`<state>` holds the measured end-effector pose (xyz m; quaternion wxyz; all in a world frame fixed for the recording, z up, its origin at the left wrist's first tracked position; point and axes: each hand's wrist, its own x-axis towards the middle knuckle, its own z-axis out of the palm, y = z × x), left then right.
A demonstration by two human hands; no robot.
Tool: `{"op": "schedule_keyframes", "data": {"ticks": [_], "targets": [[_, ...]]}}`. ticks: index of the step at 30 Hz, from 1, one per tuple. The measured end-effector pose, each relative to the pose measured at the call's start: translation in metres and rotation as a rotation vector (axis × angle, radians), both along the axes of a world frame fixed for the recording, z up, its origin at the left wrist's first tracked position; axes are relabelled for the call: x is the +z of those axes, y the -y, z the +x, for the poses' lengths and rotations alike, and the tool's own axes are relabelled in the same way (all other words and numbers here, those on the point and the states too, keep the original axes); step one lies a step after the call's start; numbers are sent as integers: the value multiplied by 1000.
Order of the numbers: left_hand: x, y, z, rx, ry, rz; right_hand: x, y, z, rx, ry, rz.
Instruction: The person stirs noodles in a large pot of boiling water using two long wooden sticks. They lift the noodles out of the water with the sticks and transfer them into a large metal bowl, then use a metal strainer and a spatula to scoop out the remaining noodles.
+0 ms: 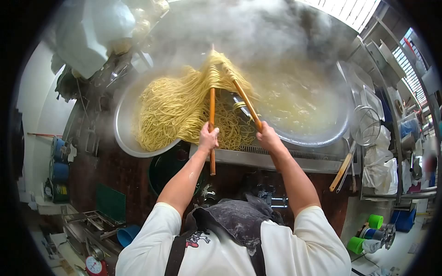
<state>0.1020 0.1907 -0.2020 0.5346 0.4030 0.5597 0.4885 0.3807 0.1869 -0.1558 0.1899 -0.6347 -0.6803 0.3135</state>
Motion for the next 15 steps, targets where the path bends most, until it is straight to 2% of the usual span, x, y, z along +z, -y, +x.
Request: {"op": "schedule_keyframes", "data": {"ticks": [3, 5, 7, 9, 12, 15], "targets": [[43, -8, -39, 60, 116, 90, 58, -18, -77, 57, 24, 71], [84, 1, -69, 167, 67, 89, 119, -13, -132, 105, 70, 42], [95, 15, -111, 186, 92, 69, 138, -19, -178, 166, 74, 70], [96, 34, -148, 208, 104, 31, 135, -18, -207, 247, 136, 97], [46, 102, -202, 220, 38, -64, 97, -6, -196, 389, 320, 120], [41, 211, -271, 111, -259, -352, 94, 15, -116, 420, 438, 42]]}}
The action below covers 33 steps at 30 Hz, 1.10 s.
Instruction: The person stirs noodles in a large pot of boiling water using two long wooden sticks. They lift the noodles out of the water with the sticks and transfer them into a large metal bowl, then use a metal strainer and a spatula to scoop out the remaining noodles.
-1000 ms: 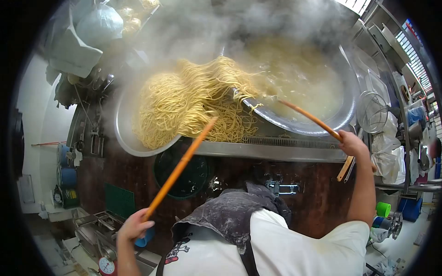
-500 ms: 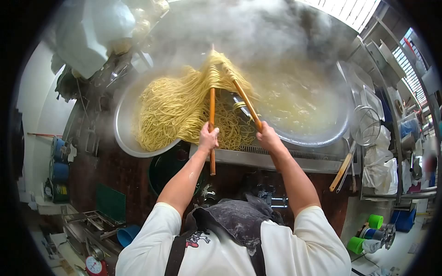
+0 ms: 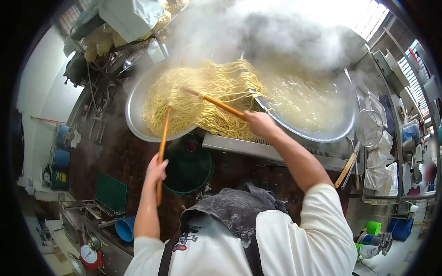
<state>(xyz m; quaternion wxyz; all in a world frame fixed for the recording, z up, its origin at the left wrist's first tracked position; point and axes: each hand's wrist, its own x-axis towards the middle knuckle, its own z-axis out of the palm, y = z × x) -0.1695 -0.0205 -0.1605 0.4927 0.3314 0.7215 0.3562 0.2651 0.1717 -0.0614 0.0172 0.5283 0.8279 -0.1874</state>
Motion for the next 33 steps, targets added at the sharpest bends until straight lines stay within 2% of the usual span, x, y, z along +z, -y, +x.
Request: {"op": "schedule_keyframes", "data": {"ticks": [1, 2, 3, 5, 7, 9, 10, 12, 13, 15, 16, 17, 18, 20, 22, 23, 25, 26, 27, 30, 33], "targets": [[3, 38, -28, -10, -181, -25, -3, 4, 37, -117, 25, 19], [52, 75, -40, 32, -38, -97, -3, 9, 84, -105, 34, 71], [77, 110, -61, 4, -72, -124, 32, 27, 114, -174, 4, 1], [151, 156, -72, -55, -64, -278, 58, 56, 195, -325, -13, 36], [184, 161, -62, -82, -66, -332, 99, 81, 242, -443, 109, -95], [201, 133, -13, -218, -7, -441, 97, 87, 275, -466, 149, -136], [193, 110, 18, -256, -18, -496, 88, 86, 283, -486, 208, -170], [139, 72, 69, -356, 87, -466, 53, 77, 296, -487, 271, -191], [103, 53, 96, -355, 186, -435, 21, 68, 298, -465, 280, -174], [35, 8, 158, -449, 139, -264, -56, 47, 293, -362, 145, -155], [-5, -14, 188, -417, 199, -154, -68, 45, 263, -444, -1, -152], [-30, -41, 217, -361, 184, -40, -85, 37, 246, -438, -20, -185], [-36, -70, 243, -322, 142, 2, -98, 36, 229, -470, -55, -136], [-66, -124, 273, -236, 238, 166, -103, 40, 193, -458, -197, -47], [-43, -149, 288, -147, 338, 226, -95, 40, 154, -387, -206, 8], [-35, -155, 286, -144, 340, 235, -67, 38, 122, -369, -220, -80], [-19, -157, 276, -114, 494, 337, -50, 30, 62, -332, -324, -17], [-6, -156, 268, -116, 491, 341, -33, 25, 32, -285, -355, -1], [12, -155, 255, -68, 507, 349, -2, 24, 1, -242, -350, -3], [45, -144, 211, 71, 673, 402, 38, 16, -58, -147, -397, 62], [43, -116, 162, 108, 686, 426, 56, 23, -91, -46, -412, 145]]}}
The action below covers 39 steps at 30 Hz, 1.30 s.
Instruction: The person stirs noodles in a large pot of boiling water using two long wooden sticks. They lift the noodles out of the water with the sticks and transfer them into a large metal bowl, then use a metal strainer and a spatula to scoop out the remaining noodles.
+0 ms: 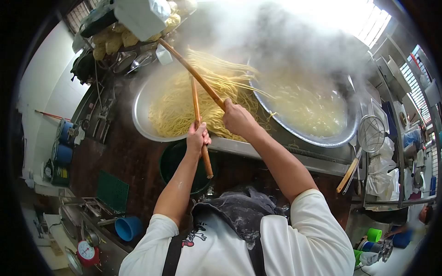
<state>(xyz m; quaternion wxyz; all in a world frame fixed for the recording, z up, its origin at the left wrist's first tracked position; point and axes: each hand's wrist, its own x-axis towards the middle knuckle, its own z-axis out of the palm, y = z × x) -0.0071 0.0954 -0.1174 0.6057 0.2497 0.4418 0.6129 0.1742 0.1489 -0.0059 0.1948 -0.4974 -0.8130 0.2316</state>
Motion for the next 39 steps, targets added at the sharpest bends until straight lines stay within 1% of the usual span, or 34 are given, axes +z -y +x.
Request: {"op": "schedule_keyframes", "data": {"ticks": [1, 3, 4, 5, 6, 7, 8, 9, 10, 11, 12, 13, 14, 15, 16, 17, 18, 19, 21, 22, 23, 25, 26, 27, 29, 30, 32, 34, 35, 36, 37, 39], "targets": [[-10, 14, -17, 24, 5, -23, -3, 5, -3, -19, 16, -15], [-38, 51, -54, -1, -70, -94, -10, 21, 2, -45, 44, -94], [-53, 73, -72, -15, -160, -153, -22, 30, 11, -67, 83, -82], [-61, 98, -89, -11, -192, -230, -34, 38, 22, -104, 143, -137], [-62, 124, -110, -54, -283, -291, -48, 48, 37, -162, 156, -165], [-72, 150, -139, -61, -420, -329, -50, 64, 52, -208, 177, -192], [-74, 173, -177, -147, -536, -343, -63, 73, 73, -234, 219, -231], [-52, 194, -211, -244, -586, -358, -66, 90, 92, -257, 249, -217], [-36, 216, -248, -259, -592, -385, -61, 106, 110, -280, 290, -275], [3, 237, -274, -310, -711, -417, -60, 121, 131, -319, 288, -298], [42, 259, -297, -322, -760, -513, -46, 141, 147, -360, 312, -281], [96, 273, -305, -374, -736, -633, -38, 159, 171, -346, 303, -241], [123, 289, -317, -461, -834, -675, -21, 175, 190, -368, 343, -295], [140, 304, -326, -550, -934, -714, -8, 191, 213, -361, 383, -345], [152, 316, -327, -597, -954, -731, 5, 208, 229, -364, 398, -386], [157, 323, -326, -639, -972, -750, 19, 221, 237, -389, 460, -481], [155, 325, -321, -709, -974, -753, 16, 232, 248, -369, 529, -510], [150, 322, -309, -713, -978, -755, 11, 242, 254, -346, 596, -537], [126, 308, -274, -704, -1168, -653, -20, 255, 249, -351, 560, -530], [106, 298, -259, -700, -1188, -644, -37, 254, 236, -363, 567, -580], [80, 287, -242, -690, -1203, -635, -53, 254, 219, -362, 514, -613], [9, 270, -220, -569, -1301, -347, -92, 253, 183, -383, 398, -557], [-13, 259, -205, -560, -1250, -375, -116, 250, 169, -376, 331, -571], [-28, 246, -194, -556, -1203, -399, -143, 248, 155, -415, 253, -580], [-49, 232, -182, -529, -1217, -352, -165, 244, 119, -452, 150, -599], [-53, 228, -180, -502, -1231, -309, -178, 245, 104, -464, 114, -593], [-31, 230, -191, -519, -1278, -280, -182, 245, 99, -484, 75, -572], [-1, 242, -215, -567, -1357, -293, -168, 252, 96, -513, 139, -558], [13, 245, -228, -572, -1368, -286, -153, 253, 98, -543, 224, -618], [26, 249, -241, -631, -1435, -313, -140, 257, 102, -556, 218, -623], [32, 251, -248, -690, -1497, -345, -132, 262, 107, -565, 217, -630], [19, 242, -244, -706, -1472, -316, -138, 264, 114, -552, 239, -646]]}}
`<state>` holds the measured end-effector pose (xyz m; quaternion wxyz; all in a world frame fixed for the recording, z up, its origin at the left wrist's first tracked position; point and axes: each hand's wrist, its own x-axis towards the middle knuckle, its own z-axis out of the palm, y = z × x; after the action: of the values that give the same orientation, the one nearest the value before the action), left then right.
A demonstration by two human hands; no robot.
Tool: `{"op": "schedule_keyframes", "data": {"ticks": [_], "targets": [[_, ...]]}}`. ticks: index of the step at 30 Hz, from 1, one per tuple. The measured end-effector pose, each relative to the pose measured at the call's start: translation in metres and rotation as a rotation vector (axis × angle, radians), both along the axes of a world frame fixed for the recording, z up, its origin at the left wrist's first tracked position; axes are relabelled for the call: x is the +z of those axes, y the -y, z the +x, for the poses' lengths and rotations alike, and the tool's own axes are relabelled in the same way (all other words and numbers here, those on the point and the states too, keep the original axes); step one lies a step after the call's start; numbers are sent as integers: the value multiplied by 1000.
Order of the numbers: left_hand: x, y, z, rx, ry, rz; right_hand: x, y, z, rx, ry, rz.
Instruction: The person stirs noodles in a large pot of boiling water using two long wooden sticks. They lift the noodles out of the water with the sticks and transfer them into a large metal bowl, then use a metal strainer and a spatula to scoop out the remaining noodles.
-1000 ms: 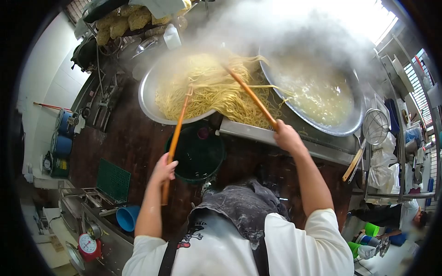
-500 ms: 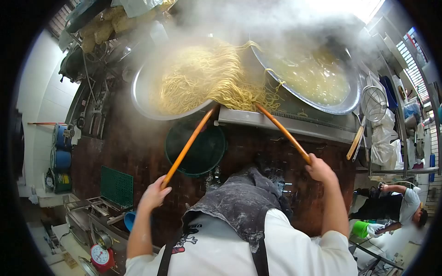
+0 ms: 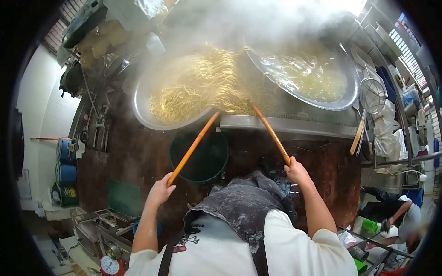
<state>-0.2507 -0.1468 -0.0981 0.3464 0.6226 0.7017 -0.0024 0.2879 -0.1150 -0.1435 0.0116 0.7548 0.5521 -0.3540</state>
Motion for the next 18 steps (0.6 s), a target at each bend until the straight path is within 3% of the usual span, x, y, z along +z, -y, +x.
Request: {"op": "schedule_keyframes", "data": {"ticks": [4, 9, 11, 13, 15, 18], "targets": [[-68, -54, 59, 31, 65, 191, -25, -10, -17, -8, -35, 26], [-154, -173, 159, 70, 263, 434, -86, -64, -77, -91, -223, 197], [-143, -214, 189, 69, 279, 487, -76, -100, -104, -130, -322, 241], [-109, -237, 202, 215, 540, 192, -70, -129, -116, -143, -353, 283], [-98, -248, 196, 239, 653, 227, -70, -150, -124, -80, -338, 536], [-76, -268, 179, 334, 989, 220, -25, -176, -144, 32, -263, 586]]}}
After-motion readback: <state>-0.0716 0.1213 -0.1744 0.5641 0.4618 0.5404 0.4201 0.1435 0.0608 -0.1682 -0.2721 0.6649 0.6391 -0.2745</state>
